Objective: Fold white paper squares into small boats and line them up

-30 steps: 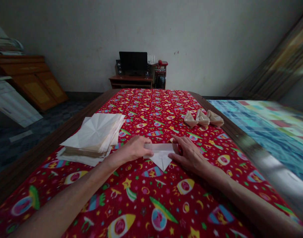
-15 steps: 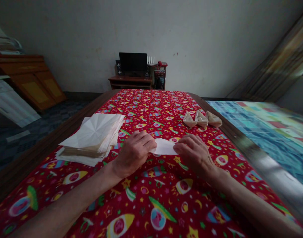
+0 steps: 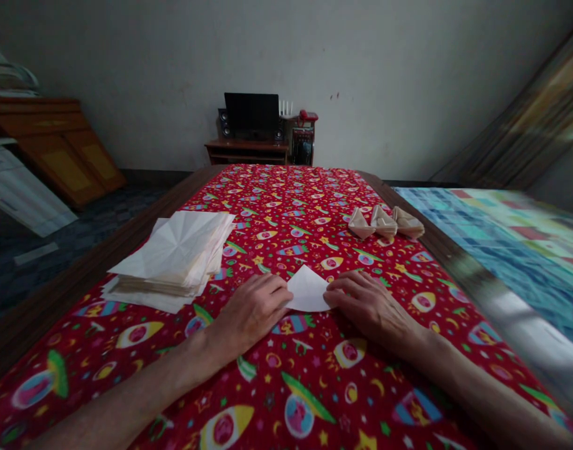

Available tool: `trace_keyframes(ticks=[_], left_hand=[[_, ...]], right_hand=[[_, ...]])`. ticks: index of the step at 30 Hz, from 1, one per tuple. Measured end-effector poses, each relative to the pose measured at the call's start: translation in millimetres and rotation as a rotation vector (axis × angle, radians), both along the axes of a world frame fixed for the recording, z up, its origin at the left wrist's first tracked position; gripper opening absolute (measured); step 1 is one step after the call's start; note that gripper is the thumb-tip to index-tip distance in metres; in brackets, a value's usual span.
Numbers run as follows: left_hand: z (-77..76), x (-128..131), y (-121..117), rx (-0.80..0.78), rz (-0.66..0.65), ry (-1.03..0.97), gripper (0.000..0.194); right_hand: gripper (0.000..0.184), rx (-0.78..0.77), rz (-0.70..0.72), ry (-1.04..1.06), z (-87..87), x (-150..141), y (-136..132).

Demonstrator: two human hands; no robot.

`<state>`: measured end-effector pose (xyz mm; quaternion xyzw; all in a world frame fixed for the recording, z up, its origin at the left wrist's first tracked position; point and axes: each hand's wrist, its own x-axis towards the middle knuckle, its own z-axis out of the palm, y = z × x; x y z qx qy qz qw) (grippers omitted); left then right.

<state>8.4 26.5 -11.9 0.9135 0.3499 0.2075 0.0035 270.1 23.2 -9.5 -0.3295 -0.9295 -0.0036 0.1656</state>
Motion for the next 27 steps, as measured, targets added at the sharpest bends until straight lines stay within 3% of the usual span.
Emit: trace_keyframes(ticks=[3,6,10,13,20,27], left_hand=[[-3.7,-2.1,-0.1,-0.012,-0.009,-0.087,0.011],[-6.6,-4.1,3.7,-0.068,-0.006,-0.153,0.012],[-9.5,-5.7,12.5,-0.187,0.036,-0.285,0.016],[-10.1,-5.8,16.8,-0.232,0.07,-0.379,0.017],[-8.6,-5.7,17.2,-0.251,0.09,-0.404,0.016],[-8.2,-4.4,19.1,-0.277,0.21,-0.382,0.017]], right_hand=[[0.017,-0.023,0.034,0.146,-9.7,2.6,6.4],[0.015,-0.135,-0.032,0.307,-15.6,2.4,9.9],[0.023,-0.329,-0.2,0.389,-10.6,-1.8,7.8],[0.026,-0.372,-0.259,0.409,-5.0,-3.5,5.7],[0.025,-0.383,-0.328,0.392,-4.5,3.0,8.0],[0.023,-0.194,-0.34,0.231,-4.7,-3.3,9.3]])
